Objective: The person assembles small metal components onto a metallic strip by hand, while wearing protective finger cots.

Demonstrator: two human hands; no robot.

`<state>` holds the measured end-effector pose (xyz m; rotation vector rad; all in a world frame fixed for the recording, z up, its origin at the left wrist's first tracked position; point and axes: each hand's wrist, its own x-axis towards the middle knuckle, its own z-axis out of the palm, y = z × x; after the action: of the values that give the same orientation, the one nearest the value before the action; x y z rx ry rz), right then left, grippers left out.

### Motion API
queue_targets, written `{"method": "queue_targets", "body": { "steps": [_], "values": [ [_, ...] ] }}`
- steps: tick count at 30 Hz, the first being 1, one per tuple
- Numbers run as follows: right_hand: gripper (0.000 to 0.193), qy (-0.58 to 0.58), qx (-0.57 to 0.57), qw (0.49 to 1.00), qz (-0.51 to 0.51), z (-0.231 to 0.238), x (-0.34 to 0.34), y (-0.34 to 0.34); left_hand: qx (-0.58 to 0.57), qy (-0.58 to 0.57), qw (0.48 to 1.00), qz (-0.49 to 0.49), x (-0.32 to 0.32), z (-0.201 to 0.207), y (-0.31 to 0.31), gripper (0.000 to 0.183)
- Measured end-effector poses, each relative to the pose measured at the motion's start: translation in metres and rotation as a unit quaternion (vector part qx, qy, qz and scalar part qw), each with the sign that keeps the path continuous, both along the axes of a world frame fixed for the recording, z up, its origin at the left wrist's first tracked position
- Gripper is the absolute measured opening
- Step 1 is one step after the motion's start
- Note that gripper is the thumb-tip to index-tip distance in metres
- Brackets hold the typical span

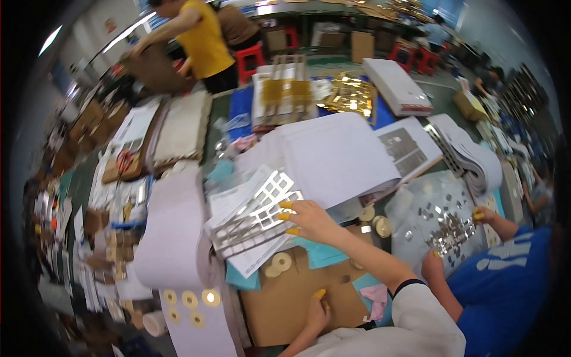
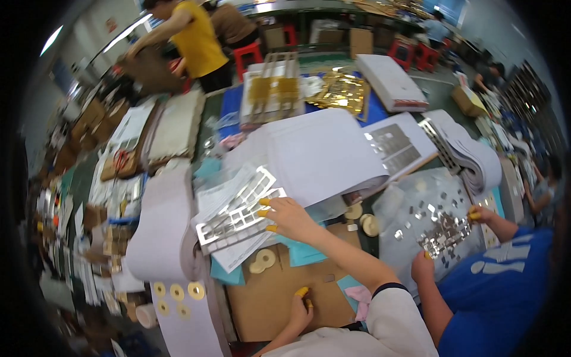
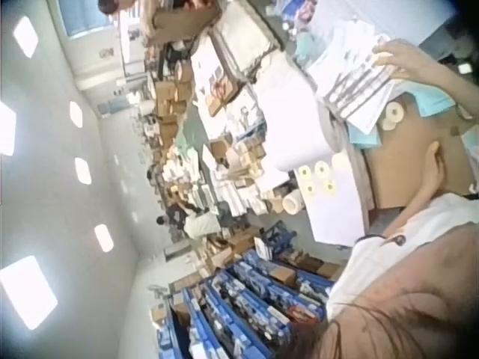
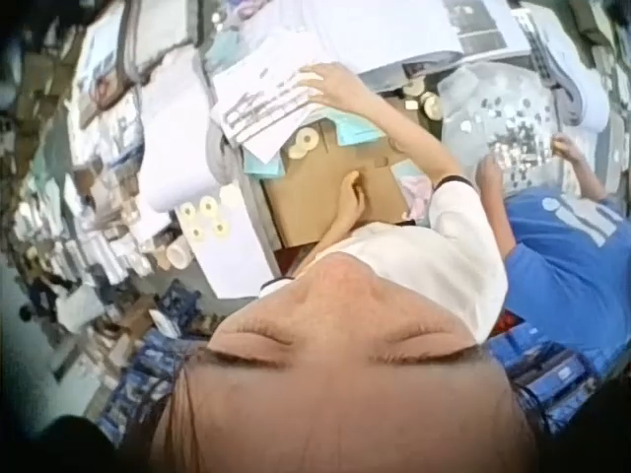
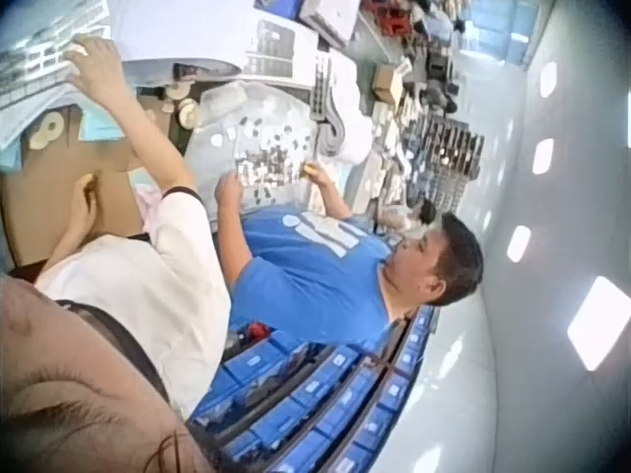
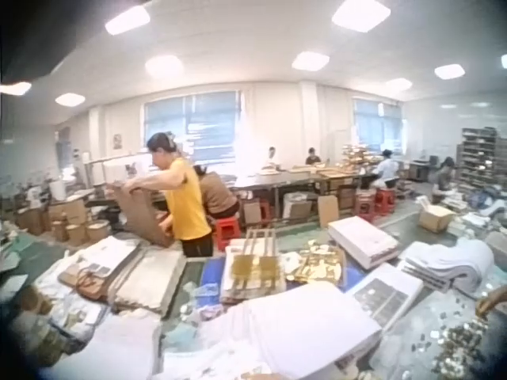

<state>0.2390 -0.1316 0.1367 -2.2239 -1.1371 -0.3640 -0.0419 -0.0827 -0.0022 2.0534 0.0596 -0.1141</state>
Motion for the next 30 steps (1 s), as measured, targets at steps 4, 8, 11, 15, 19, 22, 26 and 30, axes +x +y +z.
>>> {"method": "queue_targets", "body": {
  "steps": [4, 8, 11, 15, 19, 22, 26, 30],
  "values": [
    [0.028, -0.059, 0.098, 0.971, -0.209, 0.028, 0.024, -0.073, -0.05, -0.031, 0.998, 0.018, -0.005, -0.014, 0.011, 0.045],
    [0.025, 0.059, 0.324, 0.829, -0.453, 0.007, 0.089, -0.221, 0.061, -0.094, 0.994, -0.008, 0.024, 0.018, 0.02, 0.049],
    [0.042, 0.129, 0.232, 0.786, -0.558, -0.057, 0.151, -0.339, 0.028, -0.109, 0.993, 0.028, 0.049, 0.026, 0.022, 0.05],
    [0.059, 0.18, 0.037, 0.758, -0.626, -0.101, 0.19, -0.413, -0.03, -0.151, 0.984, 0.092, 0.078, 0.038, 0.014, 0.052],
    [0.071, 0.249, -0.079, 0.694, -0.671, -0.105, 0.199, -0.438, -0.022, -0.121, 0.986, 0.114, 0.072, 0.028, 0.019, 0.053],
    [0.07, 0.301, -0.159, 0.655, -0.675, -0.089, 0.199, -0.433, -0.026, -0.068, 0.99, 0.118, 0.068, 0.024, 0.022, 0.054],
    [0.067, 0.407, -0.162, 0.64, -0.631, -0.081, 0.201, -0.441, -0.004, -0.049, 0.991, 0.121, 0.064, 0.041, 0.011, 0.053],
    [0.056, 0.329, -0.142, 0.629, -0.69, -0.096, 0.201, -0.438, -0.024, -0.071, 0.989, 0.125, 0.067, 0.042, 0.011, 0.052]
  ]
}}
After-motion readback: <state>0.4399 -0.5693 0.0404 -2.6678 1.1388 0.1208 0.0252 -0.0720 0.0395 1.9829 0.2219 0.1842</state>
